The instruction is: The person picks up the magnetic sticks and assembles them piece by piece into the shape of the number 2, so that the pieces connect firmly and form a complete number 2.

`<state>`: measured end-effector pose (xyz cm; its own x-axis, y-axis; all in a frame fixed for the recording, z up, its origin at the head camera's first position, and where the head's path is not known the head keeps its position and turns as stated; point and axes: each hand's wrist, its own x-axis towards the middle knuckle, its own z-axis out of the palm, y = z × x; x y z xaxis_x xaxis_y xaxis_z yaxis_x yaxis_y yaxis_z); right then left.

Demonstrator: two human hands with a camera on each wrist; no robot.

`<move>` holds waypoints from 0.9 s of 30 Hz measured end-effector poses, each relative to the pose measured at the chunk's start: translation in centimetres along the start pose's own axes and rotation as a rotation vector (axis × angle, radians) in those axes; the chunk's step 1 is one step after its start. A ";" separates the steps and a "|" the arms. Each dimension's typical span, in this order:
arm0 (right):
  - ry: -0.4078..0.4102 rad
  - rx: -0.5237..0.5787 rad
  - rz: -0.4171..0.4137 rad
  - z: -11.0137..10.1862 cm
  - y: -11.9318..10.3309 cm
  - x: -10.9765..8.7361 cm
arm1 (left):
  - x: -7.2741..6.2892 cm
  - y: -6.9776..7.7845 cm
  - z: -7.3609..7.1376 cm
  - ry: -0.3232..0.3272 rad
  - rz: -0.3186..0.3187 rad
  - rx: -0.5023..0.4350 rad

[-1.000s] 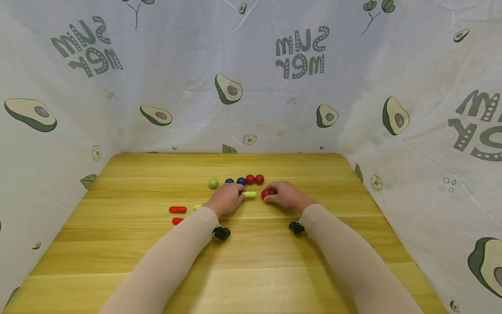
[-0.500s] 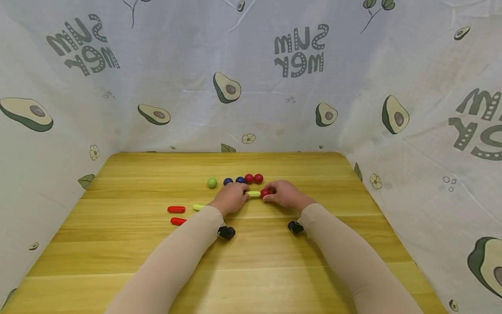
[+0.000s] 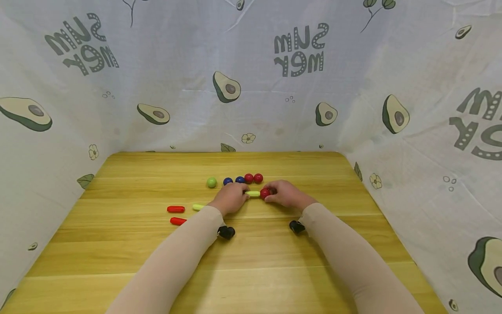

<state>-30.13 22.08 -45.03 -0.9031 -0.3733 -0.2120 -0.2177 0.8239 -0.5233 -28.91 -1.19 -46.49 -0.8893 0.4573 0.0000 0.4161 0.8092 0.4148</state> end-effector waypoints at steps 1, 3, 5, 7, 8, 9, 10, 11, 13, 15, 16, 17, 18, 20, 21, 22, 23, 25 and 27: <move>-0.003 0.002 -0.001 0.0 0.0 0.0 | 0.0 0.0 0.0 0.000 -0.001 0.003; -0.007 0.006 -0.002 0.0 0.1 0.0 | 0.0 0.0 0.0 0.000 0.000 0.006; -0.007 0.007 -0.006 0.0 0.1 0.0 | 0.0 -0.1 0.0 0.000 -0.001 0.006; -0.009 0.007 -0.008 0.0 0.1 0.1 | 0.0 -0.1 0.0 0.002 -0.004 0.004; -0.008 0.005 -0.007 0.0 0.2 0.1 | 0.0 -0.1 0.0 0.002 -0.005 0.003; -0.008 0.003 -0.007 0.0 0.2 0.1 | 0.0 -0.1 0.0 0.004 -0.005 0.002; -0.008 0.003 -0.008 0.0 0.2 0.1 | 0.0 -0.1 0.0 0.005 -0.007 0.000; -0.009 0.001 -0.008 0.0 0.2 0.1 | 0.0 -0.1 0.0 0.005 -0.008 -0.002; -0.010 0.001 -0.010 0.0 0.2 0.2 | -0.1 -0.1 0.0 0.004 -0.009 -0.007; -0.009 0.004 -0.010 0.0 0.2 0.2 | -0.2 -0.1 -0.2 0.002 -0.010 -0.015; -0.009 0.004 -0.011 0.0 0.2 0.2 | -0.3 -0.2 -0.3 0.000 -0.011 -0.019; -0.010 0.005 -0.011 0.0 0.2 0.2 | -0.4 -0.3 -0.4 -0.001 -0.011 -0.025; -0.010 0.006 -0.010 0.0 0.2 0.2 | -0.5 -0.4 -0.5 -0.002 -0.012 -0.033; -0.011 0.006 -0.009 0.0 0.2 0.2 | -0.8 -0.6 -0.9 -0.002 -0.012 -0.037; -0.011 0.004 -0.009 0.0 0.2 0.2 | -0.9 -0.8 -1.1 -0.002 -0.011 -0.041; -0.012 0.001 -0.012 0.0 0.2 0.3 | -1.1 -1.0 -1.3 -0.002 -0.011 -0.045; -0.011 0.000 -0.013 0.0 0.2 0.3 | -1.2 -1.2 -1.5 0.000 -0.009 -0.045; -0.009 -0.001 -0.013 0.1 0.3 0.3 | -1.5 -1.8 -2.0 0.001 -0.001 -0.036; -0.008 0.005 -0.016 0.1 0.3 0.3 | -1.8 -2.4 -2.5 0.005 0.013 -0.019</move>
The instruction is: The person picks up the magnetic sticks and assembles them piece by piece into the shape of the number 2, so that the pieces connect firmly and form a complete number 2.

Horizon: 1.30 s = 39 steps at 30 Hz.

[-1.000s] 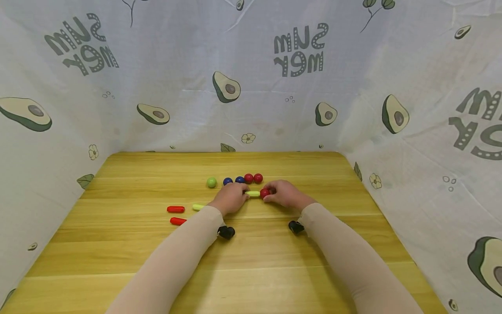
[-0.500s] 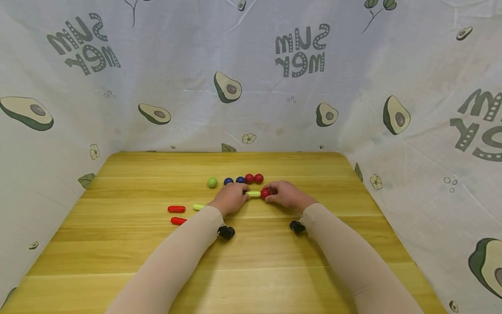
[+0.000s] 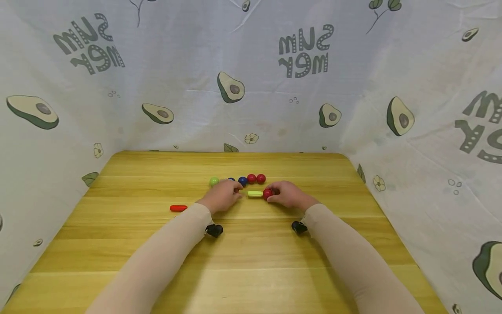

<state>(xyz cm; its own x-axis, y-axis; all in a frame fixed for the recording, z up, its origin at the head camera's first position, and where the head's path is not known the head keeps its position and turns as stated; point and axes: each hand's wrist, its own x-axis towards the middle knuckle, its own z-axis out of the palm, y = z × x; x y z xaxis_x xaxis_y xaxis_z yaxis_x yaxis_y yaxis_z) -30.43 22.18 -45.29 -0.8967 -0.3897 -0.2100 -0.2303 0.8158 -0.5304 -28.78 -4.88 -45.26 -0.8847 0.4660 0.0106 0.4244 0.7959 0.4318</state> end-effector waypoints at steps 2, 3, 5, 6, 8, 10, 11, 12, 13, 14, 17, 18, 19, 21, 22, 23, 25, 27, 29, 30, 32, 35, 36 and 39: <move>0.000 0.006 -0.004 0.0 0.1 0.0 | -0.4 -0.6 -0.6 0.002 0.015 0.019; -0.001 0.013 -0.005 -0.1 0.2 -0.1 | -0.6 -0.8 -0.9 0.004 0.021 0.026; -0.005 0.018 -0.006 -0.1 0.2 -0.1 | -1.1 -1.5 -1.5 0.010 0.029 0.041; -0.006 0.019 -0.005 -0.1 0.2 -0.1 | -1.3 -1.8 -1.9 0.013 0.030 0.043; -0.007 0.019 0.001 -0.2 0.2 -0.2 | -1.7 -2.4 -2.5 0.020 0.027 0.044; -0.010 0.014 0.005 -0.3 0.2 -0.2 | -2.1 -3.1 -3.1 0.033 0.018 0.042; -0.011 0.013 0.006 -0.3 0.2 -0.2 | -2.2 -3.4 -3.4 0.035 0.008 0.039; -0.012 0.010 0.006 -0.3 0.2 -0.2 | -2.5 -3.6 -3.8 0.041 -0.003 0.035; -0.012 0.008 0.007 -0.3 0.3 -0.2 | -2.6 -3.9 -4.0 0.044 -0.018 0.031; -0.013 0.007 0.008 -0.3 0.3 -0.2 | -2.8 -4.2 -4.3 0.049 -0.032 0.026; -0.012 0.007 0.011 -0.3 0.3 -0.1 | -3.1 -5.0 -4.7 0.066 -0.076 0.020; -0.011 0.006 0.011 -0.3 0.3 -0.1 | -3.1 -5.3 -4.8 0.072 -0.088 0.019; -0.012 0.006 0.010 -0.3 0.3 -0.1 | -3.2 -5.5 -4.9 0.076 -0.098 0.019; -0.012 0.010 0.008 -0.3 0.3 -0.1 | -3.2 -5.9 -4.9 0.077 -0.118 0.017; -0.012 0.011 0.006 -0.2 0.3 -0.1 | -3.2 -6.0 -4.9 0.074 -0.130 0.013; -0.013 0.014 0.004 -0.2 0.2 -0.1 | -3.2 -6.1 -4.9 0.070 -0.143 0.008; -0.014 0.019 0.001 -0.2 0.2 -0.1 | -3.2 -6.3 -4.8 0.056 -0.163 0.000; -0.015 0.021 0.003 -0.2 0.0 -0.1 | -3.2 -6.4 -4.7 0.046 -0.181 -0.017; -0.016 0.021 0.005 -0.2 0.0 -0.1 | -3.0 -6.4 -4.5 0.039 -0.189 -0.030; -0.016 0.021 0.007 -0.2 0.1 -0.1 | -3.0 -6.3 -4.5 0.034 -0.192 -0.035; -0.014 0.023 0.009 -0.2 0.1 -0.2 | -2.8 -6.2 -4.3 0.027 -0.198 -0.043; -0.012 0.024 0.007 -0.2 0.3 -0.2 | -2.5 -6.2 -4.0 0.016 -0.203 -0.040; -0.012 0.025 0.005 -0.2 0.3 -0.2 | -2.4 -6.2 -3.9 0.013 -0.205 -0.042; -0.011 0.028 0.002 -0.3 0.5 -0.3 | -2.1 -6.2 -3.6 0.003 -0.208 -0.048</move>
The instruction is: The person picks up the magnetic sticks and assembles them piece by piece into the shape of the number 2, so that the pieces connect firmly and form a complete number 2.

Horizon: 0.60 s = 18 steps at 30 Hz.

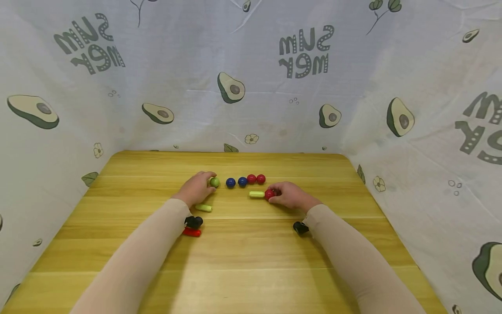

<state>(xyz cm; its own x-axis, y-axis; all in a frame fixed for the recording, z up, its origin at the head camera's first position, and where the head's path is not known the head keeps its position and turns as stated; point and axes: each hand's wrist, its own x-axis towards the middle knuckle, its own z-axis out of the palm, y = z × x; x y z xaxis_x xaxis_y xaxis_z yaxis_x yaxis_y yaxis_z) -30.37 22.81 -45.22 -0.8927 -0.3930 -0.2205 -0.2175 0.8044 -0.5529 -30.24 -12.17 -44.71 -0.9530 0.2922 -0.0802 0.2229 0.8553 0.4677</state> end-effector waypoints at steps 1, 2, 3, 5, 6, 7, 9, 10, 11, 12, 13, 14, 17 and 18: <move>0.001 0.003 0.000 0.0 0.1 0.0 | 0.1 0.0 0.1 -0.003 -0.002 -0.005; 0.001 0.006 0.001 -0.1 0.1 -0.1 | 0.2 0.0 0.2 -0.005 -0.002 -0.005; 0.000 0.009 0.001 -0.1 0.2 -0.1 | 0.3 0.0 0.2 -0.007 -0.004 -0.009; 0.000 0.018 0.001 -0.2 0.2 -0.2 | 0.4 0.0 0.3 -0.004 -0.003 -0.006; -0.001 0.022 0.000 -0.2 0.3 -0.2 | 0.4 0.0 0.3 -0.001 -0.002 -0.007; -0.002 0.022 -0.002 -0.2 0.3 -0.3 | 0.4 -0.1 0.4 0.003 -0.001 -0.008; -0.004 0.024 -0.005 -0.3 0.4 -0.3 | 0.5 -0.1 0.4 0.014 -0.001 -0.010; -0.004 0.025 -0.005 -0.3 0.5 -0.4 | 0.5 -0.1 0.5 0.019 -0.001 -0.011; -0.004 0.026 -0.005 -0.4 0.6 -0.4 | 0.6 -0.2 0.5 0.023 -0.001 -0.012; -0.004 0.024 -0.004 -0.4 0.6 -0.4 | 0.7 -0.2 0.5 0.027 -0.004 -0.015; -0.003 0.022 -0.004 -0.4 0.7 -0.4 | 0.7 -0.2 0.5 0.030 -0.007 -0.015; -0.003 0.022 -0.001 -0.5 0.8 -0.5 | 0.7 -0.2 0.5 0.033 -0.009 -0.013; -0.005 0.018 0.003 -0.6 1.0 -0.5 | 0.8 0.0 0.5 0.033 -0.017 -0.013; -0.007 0.017 0.005 -0.6 1.1 -0.5 | 0.7 0.1 0.5 0.030 -0.021 -0.015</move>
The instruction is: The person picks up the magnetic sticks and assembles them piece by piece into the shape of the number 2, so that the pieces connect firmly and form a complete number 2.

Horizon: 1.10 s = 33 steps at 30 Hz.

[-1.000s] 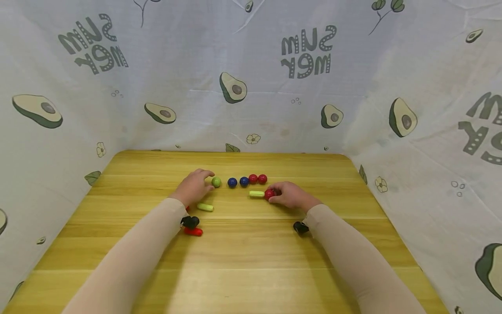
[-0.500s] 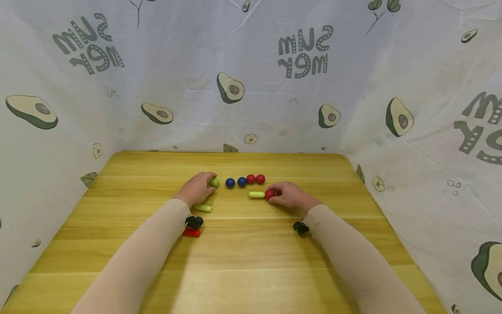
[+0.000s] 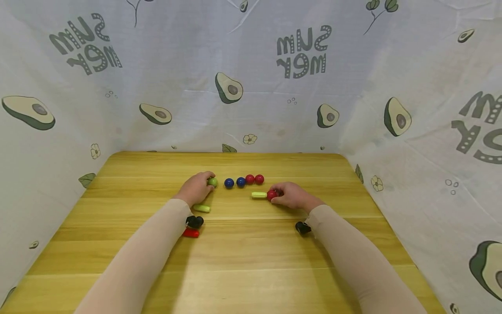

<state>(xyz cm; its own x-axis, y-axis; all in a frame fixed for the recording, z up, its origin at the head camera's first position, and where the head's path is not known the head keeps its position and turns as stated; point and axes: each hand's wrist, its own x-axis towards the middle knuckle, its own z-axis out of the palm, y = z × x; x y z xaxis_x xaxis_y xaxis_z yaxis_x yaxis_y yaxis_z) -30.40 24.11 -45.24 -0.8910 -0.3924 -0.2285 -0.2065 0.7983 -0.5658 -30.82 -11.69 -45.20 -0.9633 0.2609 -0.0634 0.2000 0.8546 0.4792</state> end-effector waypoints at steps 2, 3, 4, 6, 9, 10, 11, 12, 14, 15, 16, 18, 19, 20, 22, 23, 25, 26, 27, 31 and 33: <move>-0.002 0.002 0.003 0.0 0.1 0.0 | 0.0 0.1 0.0 -0.006 -0.007 -0.001; -0.003 0.003 0.004 0.0 0.1 0.0 | -0.1 0.2 -0.1 -0.008 -0.013 -0.005; -0.004 0.004 0.006 0.0 0.2 0.1 | -0.1 0.3 -0.1 -0.010 -0.020 -0.008; -0.005 0.003 0.005 0.0 0.2 0.1 | -0.1 0.3 -0.1 -0.014 -0.022 -0.001; -0.005 0.001 0.000 0.0 0.2 0.2 | -0.1 0.3 -0.1 -0.016 -0.025 -0.002; -0.006 0.000 -0.002 0.0 0.2 0.1 | -0.1 0.3 -0.1 -0.018 -0.024 -0.003; -0.006 -0.001 -0.004 0.0 0.2 0.1 | -0.1 0.2 0.0 -0.019 -0.022 -0.004; -0.005 0.001 -0.005 0.0 0.2 0.1 | -0.1 0.1 0.0 -0.019 -0.021 -0.006; -0.005 0.002 -0.005 0.0 0.1 0.0 | 0.0 0.1 0.0 -0.024 -0.020 -0.009; -0.005 0.002 -0.004 0.0 0.1 0.0 | 0.0 0.0 0.0 -0.027 -0.019 -0.008; -0.005 0.002 -0.003 0.0 0.1 0.0 | 0.0 0.0 0.0 -0.030 -0.022 -0.010; -0.005 0.004 0.001 0.0 0.0 -0.1 | -0.1 0.0 -0.1 -0.038 -0.028 -0.014; -0.005 0.004 0.002 0.0 0.0 -0.1 | -0.2 0.1 -0.2 -0.043 -0.033 -0.018; -0.006 0.004 0.003 0.0 -0.1 -0.1 | -0.3 0.2 -0.3 -0.046 -0.035 -0.020; -0.005 0.003 0.004 0.0 -0.1 -0.1 | -0.5 0.3 -0.4 -0.054 -0.037 -0.024; -0.005 0.003 0.005 -0.1 -0.1 -0.1 | -0.6 0.3 -0.4 -0.057 -0.035 -0.025; -0.005 0.002 0.009 -0.1 -0.1 -0.1 | -0.7 0.3 -0.4 -0.061 -0.030 -0.026; -0.005 0.003 0.011 -0.1 -0.1 -0.1 | -0.7 0.3 -0.4 -0.063 -0.028 -0.030; -0.006 0.004 0.012 -0.1 -0.1 -0.1 | -0.8 0.3 -0.4 -0.066 -0.028 -0.033; -0.008 0.007 0.008 -0.1 -0.1 -0.1 | -0.9 0.2 -0.3 -0.068 -0.024 -0.041; -0.008 0.009 0.005 -0.1 -0.1 -0.1 | -1.0 0.1 -0.2 -0.067 -0.021 -0.044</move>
<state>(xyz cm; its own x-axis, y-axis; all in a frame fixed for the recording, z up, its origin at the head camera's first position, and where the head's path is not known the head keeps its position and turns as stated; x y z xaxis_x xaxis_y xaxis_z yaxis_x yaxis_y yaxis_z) -30.30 24.08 -45.11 -0.8887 -0.3923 -0.2372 -0.1989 0.7961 -0.5715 -29.91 -11.98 -44.88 -0.9527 0.2740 -0.1315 0.1704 0.8400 0.5152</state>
